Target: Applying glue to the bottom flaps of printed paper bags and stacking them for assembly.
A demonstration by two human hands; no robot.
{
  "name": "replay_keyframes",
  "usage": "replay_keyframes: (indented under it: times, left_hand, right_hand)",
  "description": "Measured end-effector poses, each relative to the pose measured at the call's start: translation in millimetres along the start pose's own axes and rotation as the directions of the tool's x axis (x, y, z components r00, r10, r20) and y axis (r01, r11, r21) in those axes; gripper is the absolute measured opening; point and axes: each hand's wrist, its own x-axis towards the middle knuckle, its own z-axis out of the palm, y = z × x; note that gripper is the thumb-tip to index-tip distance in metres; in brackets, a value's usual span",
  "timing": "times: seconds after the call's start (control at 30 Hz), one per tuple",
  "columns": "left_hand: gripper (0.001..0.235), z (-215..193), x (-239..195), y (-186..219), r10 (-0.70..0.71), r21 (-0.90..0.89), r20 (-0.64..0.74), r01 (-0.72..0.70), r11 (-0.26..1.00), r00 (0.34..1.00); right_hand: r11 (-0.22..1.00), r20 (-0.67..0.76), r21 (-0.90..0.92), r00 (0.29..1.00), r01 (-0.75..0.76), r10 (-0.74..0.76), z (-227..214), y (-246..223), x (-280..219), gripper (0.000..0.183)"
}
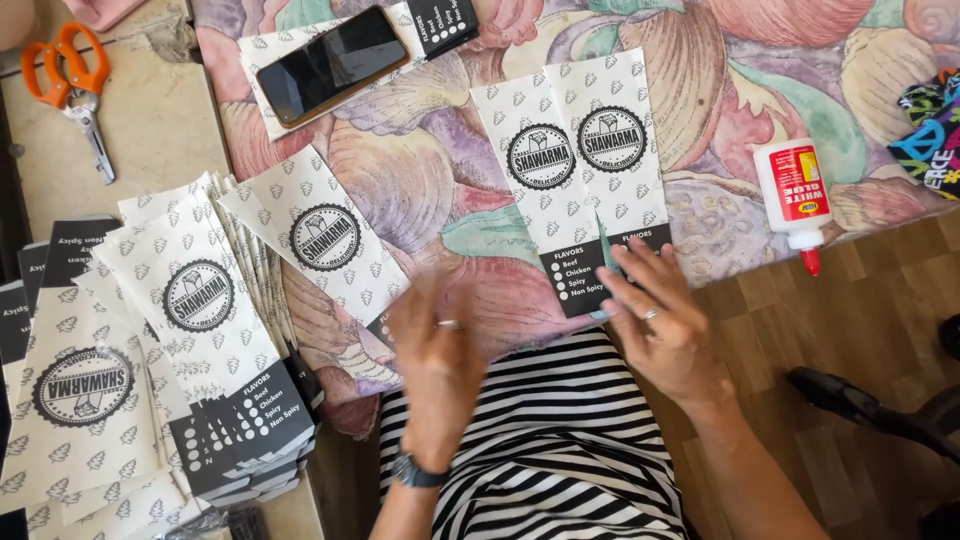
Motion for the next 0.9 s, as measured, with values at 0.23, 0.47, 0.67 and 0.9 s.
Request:
replay_keyframes:
  times: [0.23, 0.47, 0.67, 0.9]
  left_hand:
    - [0.052, -25.1, -5.2, -4.2, -0.292, 0.318, 0.124, 0.24, 0.917, 0.948]
    - [0.059, -0.8, 3.1, 1.0, -0.286, 0.292, 0.303, 0.197, 0.936, 0.909]
    - [0.059, 17.4, 13.7, 26.6, -0.193, 0.199, 0.373, 0.125, 0.972, 0.908]
    - [0.061, 29.5, 12.8, 35.9, -0.125, 0.139, 0.391, 0.076, 0.987, 0.912]
  right_hand:
    - [0.992, 0.083, -0.118, 0.996, 0.033, -0.023, 9.5, -4.5, 3.9, 0.032]
    - [0.996, 0.087, -0.086, 0.996, -0.003, 0.011, 15.6, 1.9, -4.6, 0.033]
    - [0.995, 0.083, -0.1, 0.996, 0.021, -0.013, 15.0, 1.3, -2.5, 0.034]
    - [0.996, 0.104, -0.086, 0.995, 0.007, 0.002, 13.3, -3.8, 0.0, 0.034]
